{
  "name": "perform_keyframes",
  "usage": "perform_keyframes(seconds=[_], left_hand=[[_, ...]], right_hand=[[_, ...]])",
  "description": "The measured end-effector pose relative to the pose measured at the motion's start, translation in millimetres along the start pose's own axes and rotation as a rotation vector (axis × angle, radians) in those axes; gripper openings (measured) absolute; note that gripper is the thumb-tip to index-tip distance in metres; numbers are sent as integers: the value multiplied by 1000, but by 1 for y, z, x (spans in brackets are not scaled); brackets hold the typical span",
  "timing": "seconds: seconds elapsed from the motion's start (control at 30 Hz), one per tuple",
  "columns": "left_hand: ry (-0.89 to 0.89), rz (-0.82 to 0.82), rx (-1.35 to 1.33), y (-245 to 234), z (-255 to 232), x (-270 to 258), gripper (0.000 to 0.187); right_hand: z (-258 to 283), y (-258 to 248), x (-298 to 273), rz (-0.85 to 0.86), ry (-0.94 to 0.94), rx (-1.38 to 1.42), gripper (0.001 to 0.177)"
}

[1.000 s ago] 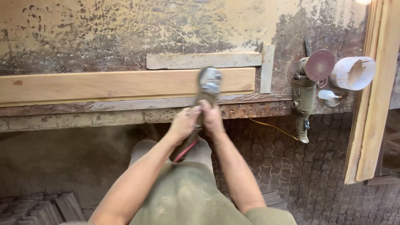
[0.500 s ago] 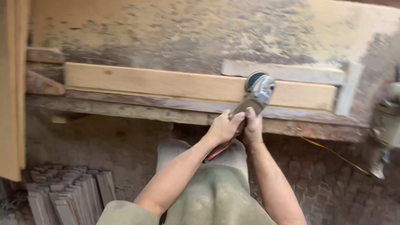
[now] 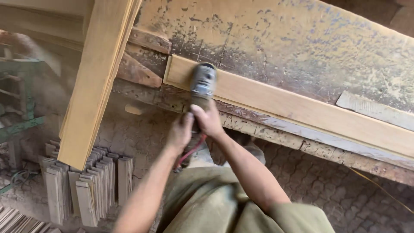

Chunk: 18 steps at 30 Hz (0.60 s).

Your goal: Applying glue to wood planks and sanding them down using an angle grinder in a workshop.

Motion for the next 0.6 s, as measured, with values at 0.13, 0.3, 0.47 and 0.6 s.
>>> perform_keyframes(seconds=[0.13,0.3,0.47,0.6], left_hand=[[36,-84,-96,-47,15,17,67],[-46,51,117,-9,1,8,61],[52,269,81,28,7,21,73],[-85,160,150,-33,23,26,70]], right_hand=[[-9,53,18,-33,187,-106,54],[-2,-5,-22,-168,269,-99,53],[-30,-67,-43,-216,65,-73,41],[-17,25,0,-45,-23,-1,44]])
Point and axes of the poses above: each hand's wrist, its own x-axis towards the middle knuckle, its own y-axis out of the palm, z = x × y, the point moved 6 cm from there along x, towards the middle knuckle, and after that the axes turned 14 degrees about x, right-handed, at the moved point
